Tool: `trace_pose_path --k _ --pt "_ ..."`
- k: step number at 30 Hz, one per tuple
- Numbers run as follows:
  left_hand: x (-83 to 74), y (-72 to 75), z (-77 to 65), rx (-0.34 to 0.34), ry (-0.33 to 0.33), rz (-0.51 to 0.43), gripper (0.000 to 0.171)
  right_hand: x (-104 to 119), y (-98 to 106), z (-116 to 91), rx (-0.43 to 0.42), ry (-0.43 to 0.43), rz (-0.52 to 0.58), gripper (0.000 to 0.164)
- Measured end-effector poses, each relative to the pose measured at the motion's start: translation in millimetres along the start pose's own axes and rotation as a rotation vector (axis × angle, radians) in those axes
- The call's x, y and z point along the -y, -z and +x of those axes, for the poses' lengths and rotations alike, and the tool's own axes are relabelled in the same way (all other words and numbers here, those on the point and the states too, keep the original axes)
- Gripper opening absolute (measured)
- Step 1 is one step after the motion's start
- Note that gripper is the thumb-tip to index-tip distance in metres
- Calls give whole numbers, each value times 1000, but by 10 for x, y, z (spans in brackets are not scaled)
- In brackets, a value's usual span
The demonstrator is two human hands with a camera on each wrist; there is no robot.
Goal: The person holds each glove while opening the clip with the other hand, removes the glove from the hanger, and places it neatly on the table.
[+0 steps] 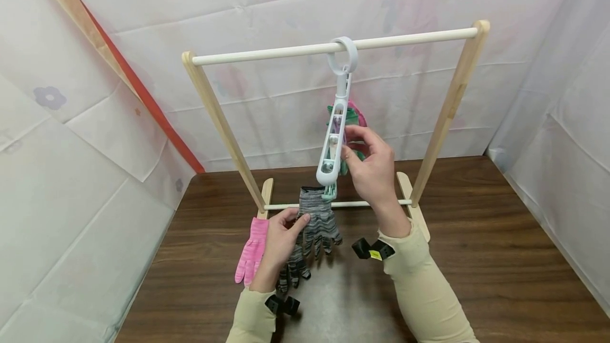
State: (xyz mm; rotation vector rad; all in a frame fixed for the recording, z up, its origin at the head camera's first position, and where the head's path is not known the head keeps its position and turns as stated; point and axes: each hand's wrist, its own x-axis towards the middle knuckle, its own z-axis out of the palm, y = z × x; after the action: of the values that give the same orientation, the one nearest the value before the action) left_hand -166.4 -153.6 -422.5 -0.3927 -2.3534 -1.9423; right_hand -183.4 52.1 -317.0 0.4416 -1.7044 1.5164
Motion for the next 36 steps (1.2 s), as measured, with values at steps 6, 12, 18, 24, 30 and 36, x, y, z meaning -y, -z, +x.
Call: trace_pose_path --k 6,12,18,24,30,36 --pt "304 9 65 2 31 -5 15 -2 -3 1 1 -5 -6 32" --pt "437 16 63 16 5 -3 15 -3 -12 2 9 -2 -3 30" --pt "451 24 49 25 -12 -7 16 -2 -19 6 8 -8 -11 30" --pt "467 11 27 36 0 7 17 -5 -37 7 6 -17 6 31" --pt "420 5 -7 43 28 -7 15 -16 -61 1 7 -41 23 33" --pt "292 18 -47 58 61 7 13 -24 -93 -5 15 -55 40 35"
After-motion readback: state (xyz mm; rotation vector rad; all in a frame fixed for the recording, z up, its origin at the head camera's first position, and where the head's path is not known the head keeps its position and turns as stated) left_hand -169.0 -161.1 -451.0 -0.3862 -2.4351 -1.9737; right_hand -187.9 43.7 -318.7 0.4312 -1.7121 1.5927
